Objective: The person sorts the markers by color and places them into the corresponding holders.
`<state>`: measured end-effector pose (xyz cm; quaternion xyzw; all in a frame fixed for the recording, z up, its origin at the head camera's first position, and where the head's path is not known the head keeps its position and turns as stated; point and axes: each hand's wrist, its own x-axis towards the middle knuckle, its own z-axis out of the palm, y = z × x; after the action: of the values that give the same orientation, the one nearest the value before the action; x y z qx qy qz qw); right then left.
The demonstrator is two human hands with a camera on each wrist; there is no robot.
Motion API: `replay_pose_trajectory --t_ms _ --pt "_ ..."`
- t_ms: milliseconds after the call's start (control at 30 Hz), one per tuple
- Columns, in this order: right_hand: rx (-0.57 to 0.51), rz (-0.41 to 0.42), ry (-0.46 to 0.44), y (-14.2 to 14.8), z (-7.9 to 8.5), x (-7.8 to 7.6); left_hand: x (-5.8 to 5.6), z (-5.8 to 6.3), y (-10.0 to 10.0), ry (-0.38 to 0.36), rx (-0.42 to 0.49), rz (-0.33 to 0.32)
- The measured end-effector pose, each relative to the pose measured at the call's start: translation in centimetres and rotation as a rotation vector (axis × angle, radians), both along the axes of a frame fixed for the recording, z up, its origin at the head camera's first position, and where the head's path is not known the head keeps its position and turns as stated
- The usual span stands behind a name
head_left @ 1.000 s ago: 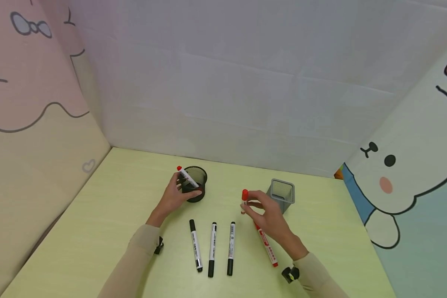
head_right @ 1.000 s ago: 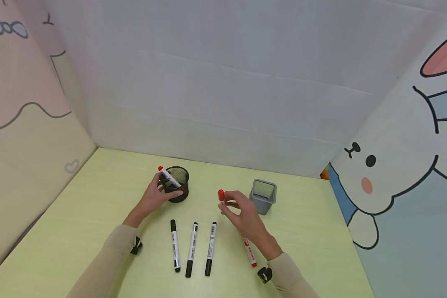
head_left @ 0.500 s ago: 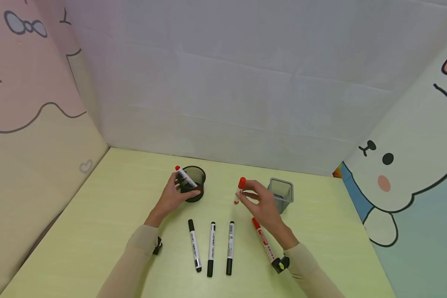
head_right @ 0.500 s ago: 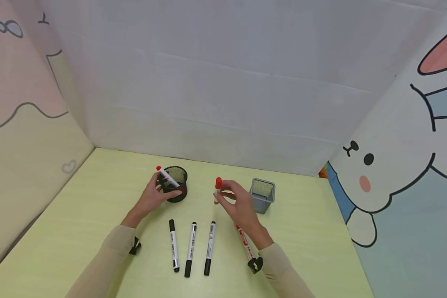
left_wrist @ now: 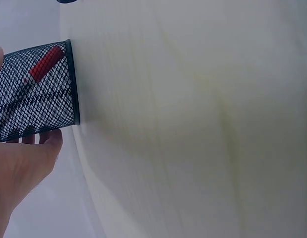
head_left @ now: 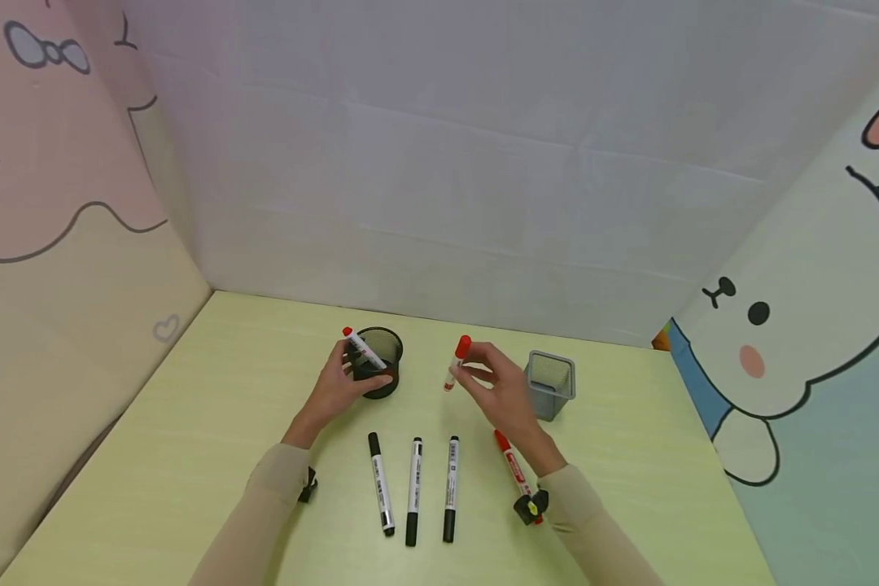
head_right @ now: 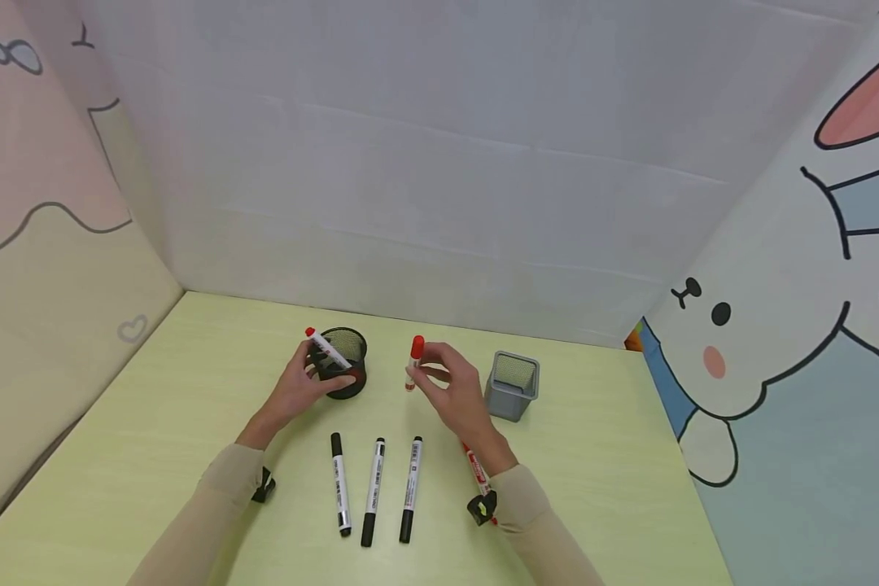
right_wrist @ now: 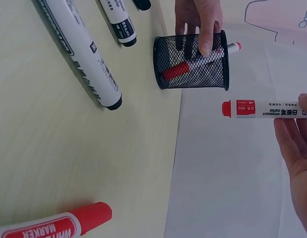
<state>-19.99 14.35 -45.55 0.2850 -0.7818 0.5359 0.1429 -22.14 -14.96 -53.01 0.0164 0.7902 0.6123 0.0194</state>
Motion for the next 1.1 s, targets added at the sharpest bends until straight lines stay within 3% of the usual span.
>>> replay_pose_trajectory --t_ms 267,567,1100 --pt "-0.048 0.017 -0.003 -1.5 0.0 -0.6 0.1 0.1 0.1 -0.007 -0.006 0.007" --pt "-0.09 0.038 0.017 -3.0 3.4 0.4 0.1 0.1 0.1 0.003 -0.011 0.007" --pt "-0.129 0.035 0.002 -4.7 4.1 -0.5 0.0 0.0 0.1 0.023 -0.007 0.008"
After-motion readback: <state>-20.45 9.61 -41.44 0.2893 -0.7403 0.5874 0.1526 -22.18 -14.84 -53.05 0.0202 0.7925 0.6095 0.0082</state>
